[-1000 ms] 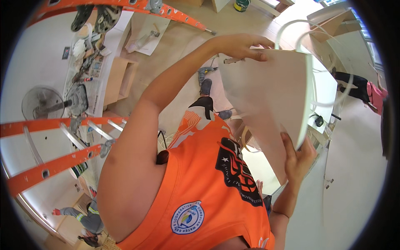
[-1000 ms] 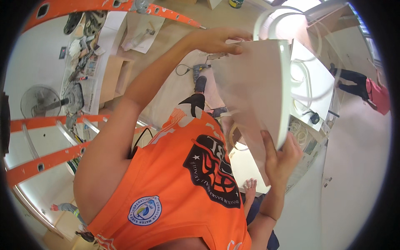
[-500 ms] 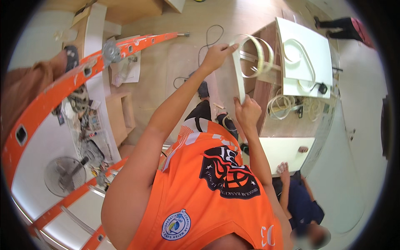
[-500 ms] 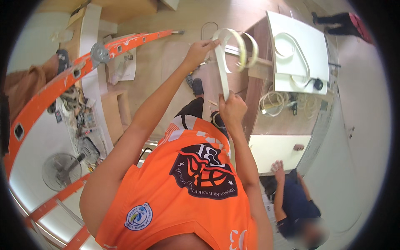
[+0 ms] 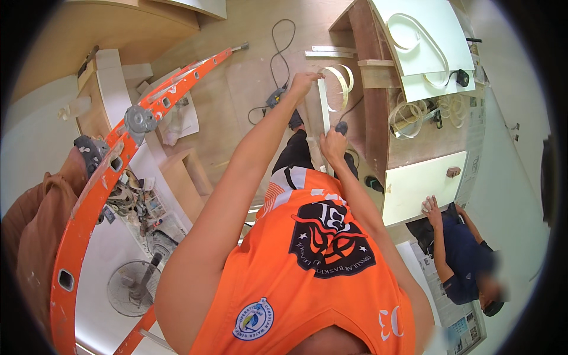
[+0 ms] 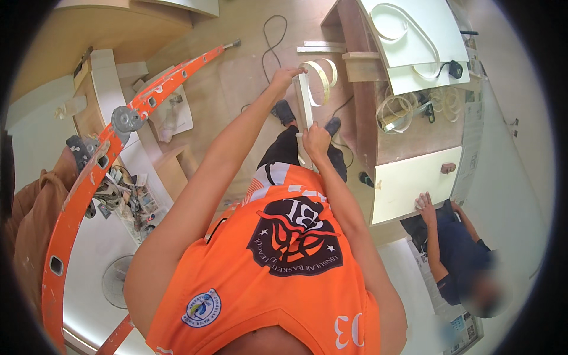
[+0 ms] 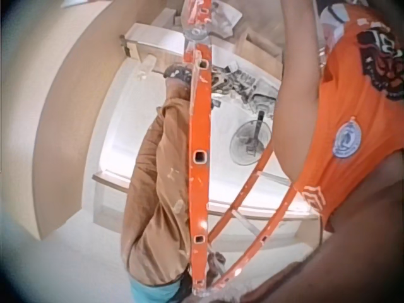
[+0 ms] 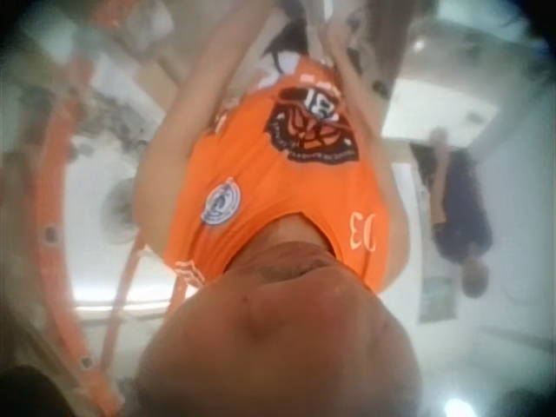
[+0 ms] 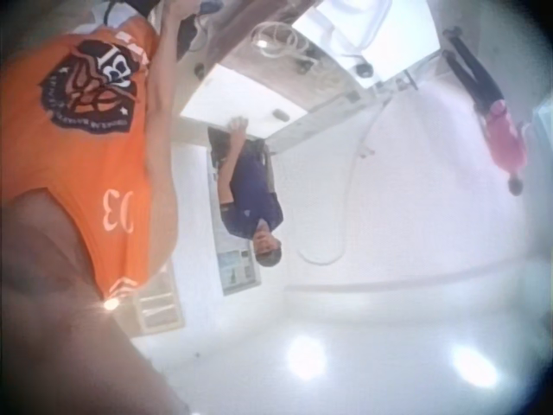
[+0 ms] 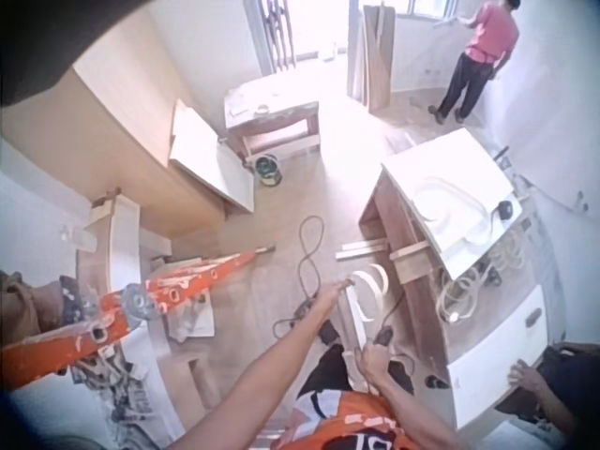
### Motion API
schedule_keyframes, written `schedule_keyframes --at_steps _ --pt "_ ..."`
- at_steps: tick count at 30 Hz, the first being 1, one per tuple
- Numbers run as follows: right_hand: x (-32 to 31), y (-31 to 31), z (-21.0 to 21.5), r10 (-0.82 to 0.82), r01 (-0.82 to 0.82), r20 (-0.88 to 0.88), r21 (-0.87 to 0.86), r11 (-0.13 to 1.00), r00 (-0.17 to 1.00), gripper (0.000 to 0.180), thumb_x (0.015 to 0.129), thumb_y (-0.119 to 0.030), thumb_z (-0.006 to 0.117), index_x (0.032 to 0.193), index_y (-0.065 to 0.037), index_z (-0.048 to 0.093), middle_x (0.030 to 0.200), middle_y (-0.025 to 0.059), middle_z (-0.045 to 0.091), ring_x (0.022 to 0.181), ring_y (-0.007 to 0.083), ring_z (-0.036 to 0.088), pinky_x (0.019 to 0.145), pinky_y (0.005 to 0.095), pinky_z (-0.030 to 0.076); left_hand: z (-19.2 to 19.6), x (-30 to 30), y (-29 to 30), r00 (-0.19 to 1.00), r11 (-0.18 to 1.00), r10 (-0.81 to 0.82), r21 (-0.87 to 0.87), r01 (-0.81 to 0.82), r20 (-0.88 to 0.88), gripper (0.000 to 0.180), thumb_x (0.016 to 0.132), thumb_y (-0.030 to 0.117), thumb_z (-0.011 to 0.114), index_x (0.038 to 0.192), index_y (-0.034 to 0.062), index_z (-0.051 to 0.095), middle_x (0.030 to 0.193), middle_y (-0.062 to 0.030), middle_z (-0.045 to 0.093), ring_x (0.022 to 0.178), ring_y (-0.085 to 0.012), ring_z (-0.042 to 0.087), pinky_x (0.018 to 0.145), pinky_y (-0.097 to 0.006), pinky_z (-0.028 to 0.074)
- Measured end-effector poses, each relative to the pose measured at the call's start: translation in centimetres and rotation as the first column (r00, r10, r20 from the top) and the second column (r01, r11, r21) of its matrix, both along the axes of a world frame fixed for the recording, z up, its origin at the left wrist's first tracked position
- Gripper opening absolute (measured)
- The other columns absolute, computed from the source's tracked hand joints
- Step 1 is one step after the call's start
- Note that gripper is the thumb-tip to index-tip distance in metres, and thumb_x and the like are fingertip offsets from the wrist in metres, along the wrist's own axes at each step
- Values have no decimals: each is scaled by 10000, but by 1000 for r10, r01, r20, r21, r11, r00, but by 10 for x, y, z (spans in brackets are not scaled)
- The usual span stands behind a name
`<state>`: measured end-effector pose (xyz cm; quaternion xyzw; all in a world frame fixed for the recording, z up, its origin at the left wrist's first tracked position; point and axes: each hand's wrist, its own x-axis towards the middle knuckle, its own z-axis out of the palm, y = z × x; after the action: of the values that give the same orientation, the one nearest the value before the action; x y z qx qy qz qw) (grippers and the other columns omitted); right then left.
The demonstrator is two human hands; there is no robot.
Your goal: The person applies adhesive tape to the edges of a white cabinet door while standing on a ladder. They peel the backing from the tape and smooth it onto the door frame. Another person in the background assists by holding a cabinet panel.
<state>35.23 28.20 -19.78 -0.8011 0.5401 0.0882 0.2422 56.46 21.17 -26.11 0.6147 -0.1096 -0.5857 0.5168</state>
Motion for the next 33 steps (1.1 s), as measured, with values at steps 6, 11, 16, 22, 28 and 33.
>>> schedule_keyframes --at_steps 6,11,16,22,28,33 --pt "-1 4 -7 29 -29 -39 4 1000 999 272 849 -249 690 884 19 659 756 251 694 771 432 710 717 516 574 -11 -4 -1 1000 997 -12 80 10 25 254 870 273 712 951 47 792 927 -62 738 905 -179 640 842 -308 455" --pt "6 1 2 4 -1 -48 73 997 999 299 828 -263 709 883 28 663 844 264 703 865 420 712 746 506 579 -18 -1 0 970 991 -84 123 57 228 287 887 345 705 908 72 793 835 -71 732 790 -164 632 725 -333 464" --pt "40 -32 7 1 1 -7 188 982 1000 435 823 -270 714 1082 56 586 919 274 702 897 436 699 798 523 567 -45 15 -18 958 980 -151 167 112 245 334 925 395 681 899 81 788 855 -64 740 797 -162 642 733 -329 472" --pt "94 -78 -18 -94 81 241 63 995 966 446 861 -241 651 1132 83 508 957 322 683 923 476 684 807 556 544 -26 23 -38 929 962 -256 167 217 266 262 947 309 675 974 68 774 881 -76 748 820 -151 668 715 -310 487" --pt "105 -109 -19 -313 267 191 233 935 930 450 885 -310 630 1172 33 579 903 304 700 886 488 686 806 565 533 12 27 -52 892 944 -267 -88 319 364 229 982 175 608 1080 4 725 919 -80 749 852 -136 685 777 -307 530" --pt "103 -104 -28 -376 313 203 285 906 904 457 861 -349 672 1172 -15 643 927 280 713 902 489 684 841 555 536 21 15 -46 998 998 -1 -65 -3 -55 242 1037 144 476 1042 -4 667 926 -76 710 849 -180 691 781 -293 555"
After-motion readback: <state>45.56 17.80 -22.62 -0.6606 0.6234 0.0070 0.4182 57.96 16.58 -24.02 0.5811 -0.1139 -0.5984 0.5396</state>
